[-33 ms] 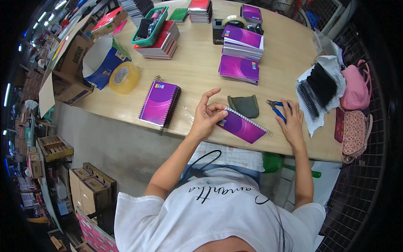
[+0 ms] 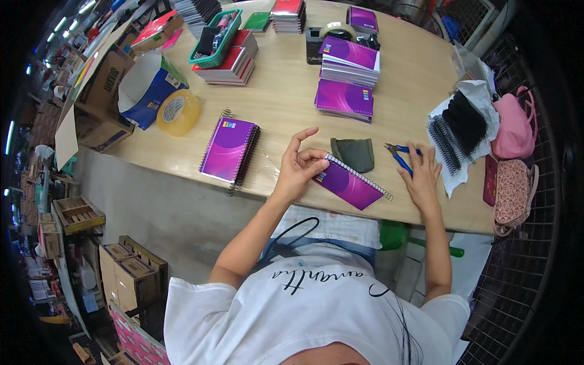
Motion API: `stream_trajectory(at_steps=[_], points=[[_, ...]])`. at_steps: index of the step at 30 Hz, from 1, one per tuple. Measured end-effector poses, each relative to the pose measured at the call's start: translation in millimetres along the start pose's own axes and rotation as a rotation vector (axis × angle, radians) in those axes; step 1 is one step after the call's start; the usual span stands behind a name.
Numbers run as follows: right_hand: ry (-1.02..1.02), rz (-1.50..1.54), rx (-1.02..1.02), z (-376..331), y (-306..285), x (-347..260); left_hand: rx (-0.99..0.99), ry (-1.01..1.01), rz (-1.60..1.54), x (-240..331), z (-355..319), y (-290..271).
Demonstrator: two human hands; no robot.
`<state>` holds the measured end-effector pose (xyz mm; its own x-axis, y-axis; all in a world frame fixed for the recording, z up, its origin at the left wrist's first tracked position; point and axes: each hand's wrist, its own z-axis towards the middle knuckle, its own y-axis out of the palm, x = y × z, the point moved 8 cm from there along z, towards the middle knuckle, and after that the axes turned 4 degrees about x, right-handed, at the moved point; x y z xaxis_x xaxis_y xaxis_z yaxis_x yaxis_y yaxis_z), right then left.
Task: The person trims the excess length of spiral coils on small notebooks using a pair of snips, handling the notebooks one at a time and placing the trimmed items in a stack.
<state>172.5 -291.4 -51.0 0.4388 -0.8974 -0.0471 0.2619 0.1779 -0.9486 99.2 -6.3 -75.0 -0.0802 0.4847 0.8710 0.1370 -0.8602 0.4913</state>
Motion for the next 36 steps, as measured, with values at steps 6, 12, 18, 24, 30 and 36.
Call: stream_trajectory(at_steps=[6, 12, 18, 24, 30, 36], points=[[-0.067, 0.959, -0.127, 23, -63, -115, -0.019, 0.024, 0.106, 25, -14, 31], [-0.148, 0.728, 0.131, 27, -81, -148, 0.016, 0.05, 0.126, 33, -16, 34], [-0.043, 0.818, 0.19, 19, -81, -141, -0.004, 0.081, 0.115, 29, -16, 39], [-0.148, 0.666, 0.353, 14, -88, -145, 0.017, 0.06, 0.108, 28, -14, 40], [-0.001, 0.829, 0.213, 19, -80, -141, 0.013, 0.066, 0.122, 30, -14, 38], [-0.135, 0.778, 0.119, 19, -69, -142, -0.003, 0.056, 0.121, 32, -14, 40]])
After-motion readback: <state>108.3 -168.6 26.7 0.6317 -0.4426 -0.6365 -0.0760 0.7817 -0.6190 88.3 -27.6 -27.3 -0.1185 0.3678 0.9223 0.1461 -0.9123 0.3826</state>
